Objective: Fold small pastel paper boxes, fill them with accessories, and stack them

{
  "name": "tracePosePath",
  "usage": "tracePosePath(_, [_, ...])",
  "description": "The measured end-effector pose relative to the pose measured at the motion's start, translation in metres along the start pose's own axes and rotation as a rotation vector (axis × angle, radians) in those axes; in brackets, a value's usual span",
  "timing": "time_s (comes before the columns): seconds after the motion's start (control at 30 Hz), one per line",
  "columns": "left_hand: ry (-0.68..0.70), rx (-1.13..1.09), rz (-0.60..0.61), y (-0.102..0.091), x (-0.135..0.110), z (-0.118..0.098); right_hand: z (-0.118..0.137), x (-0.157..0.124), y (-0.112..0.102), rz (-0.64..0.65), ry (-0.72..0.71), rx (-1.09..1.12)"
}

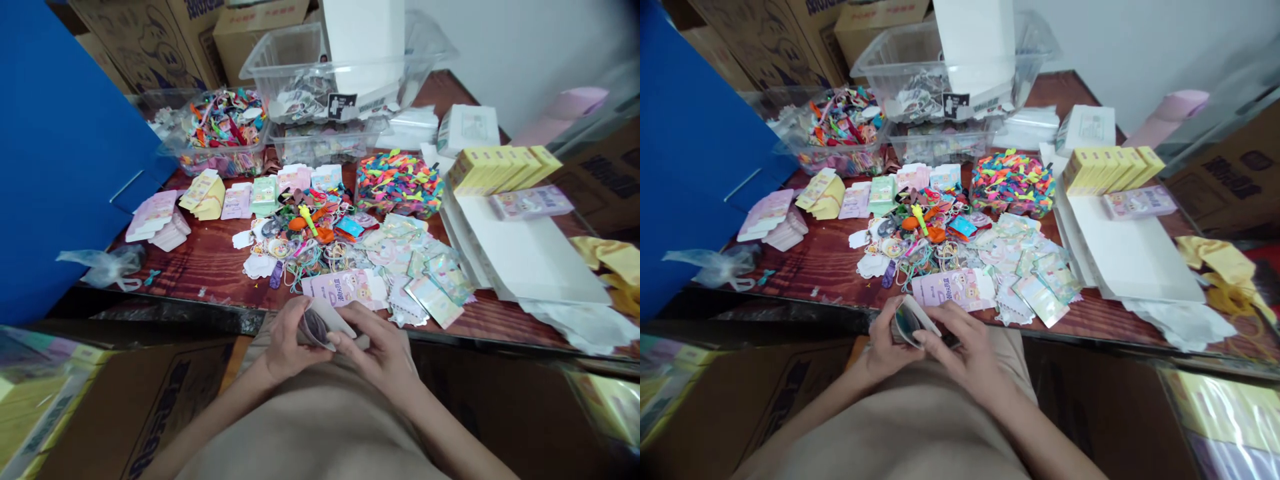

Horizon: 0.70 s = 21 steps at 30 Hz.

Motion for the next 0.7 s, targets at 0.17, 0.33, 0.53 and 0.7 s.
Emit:
tracePosePath(0.17, [-0.054,-0.009,-0.01,-0.02,0.001,0.014,-0.024,0.039,-0.008,-0.073,0.082,-0.022])
tracePosePath(0.33, [-0.112,-0.002,0.022,-0.03,0.003,0.016,-0.056,0.116,0.005,-0.152,0.192,-0.537])
tracePosePath(0.53, [-0.166,0.039,-0.019,-0.033,0.003,0.02,-0.076,0.164,0.03,0.076,0.326,-0.935])
tracePosePath(0.7, [-0.218,0.112,-0.048,-0.039,0.008,0.028,-0.04,0.138,-0.001,-0.048,0.047,-0.727])
Point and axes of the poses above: each hand's wrist, its own x-axis towards the middle knuckle, its own y-axis out of the palm, z = x × y, the point moved 4 cm from there along x, towards the middle knuckle, and after that the axes turned 4 degrees about y, right-handed, at the moved point
